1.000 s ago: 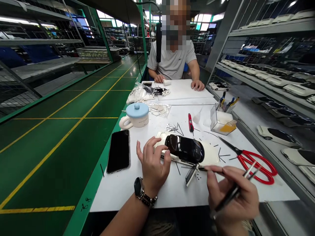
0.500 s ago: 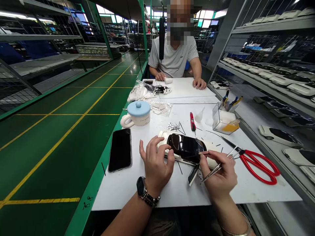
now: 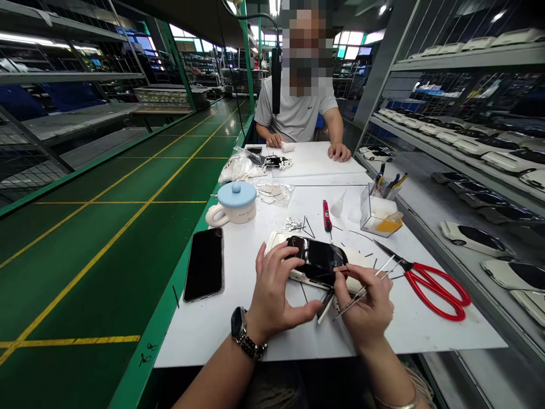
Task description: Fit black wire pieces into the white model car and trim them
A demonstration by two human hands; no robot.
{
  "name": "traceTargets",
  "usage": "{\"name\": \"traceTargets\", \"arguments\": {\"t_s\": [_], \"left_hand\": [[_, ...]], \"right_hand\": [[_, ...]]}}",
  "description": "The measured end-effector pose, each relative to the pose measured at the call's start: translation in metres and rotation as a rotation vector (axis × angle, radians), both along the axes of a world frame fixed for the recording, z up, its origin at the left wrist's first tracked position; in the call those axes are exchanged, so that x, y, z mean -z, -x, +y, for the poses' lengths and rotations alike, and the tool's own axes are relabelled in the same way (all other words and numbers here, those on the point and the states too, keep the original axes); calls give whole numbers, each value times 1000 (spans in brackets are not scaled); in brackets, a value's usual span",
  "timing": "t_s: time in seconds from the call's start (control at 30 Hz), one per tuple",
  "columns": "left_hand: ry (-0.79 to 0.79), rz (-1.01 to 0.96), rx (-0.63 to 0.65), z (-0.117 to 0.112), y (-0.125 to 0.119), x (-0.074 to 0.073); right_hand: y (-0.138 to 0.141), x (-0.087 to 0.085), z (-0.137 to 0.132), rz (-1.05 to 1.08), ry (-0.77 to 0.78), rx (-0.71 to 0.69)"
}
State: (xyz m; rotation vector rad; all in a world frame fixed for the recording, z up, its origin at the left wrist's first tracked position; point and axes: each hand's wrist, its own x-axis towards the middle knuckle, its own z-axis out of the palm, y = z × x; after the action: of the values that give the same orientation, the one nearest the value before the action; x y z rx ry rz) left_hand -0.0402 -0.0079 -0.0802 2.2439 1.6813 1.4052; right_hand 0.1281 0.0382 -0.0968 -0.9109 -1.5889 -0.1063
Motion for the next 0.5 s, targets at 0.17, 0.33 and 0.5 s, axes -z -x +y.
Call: {"name": "traceTargets", "arguments": {"t_s": [0.17, 0.33, 0.5], "left_hand": [[146, 320, 144, -3, 12, -4], [148, 346, -161, 0, 31, -11], [289, 372, -29, 24, 30, -22]], "right_hand": [[-21, -8, -3, 284, -81, -75], [-55, -21, -3, 539, -201, -19], [-90, -27, 14, 565, -157, 3]]}}
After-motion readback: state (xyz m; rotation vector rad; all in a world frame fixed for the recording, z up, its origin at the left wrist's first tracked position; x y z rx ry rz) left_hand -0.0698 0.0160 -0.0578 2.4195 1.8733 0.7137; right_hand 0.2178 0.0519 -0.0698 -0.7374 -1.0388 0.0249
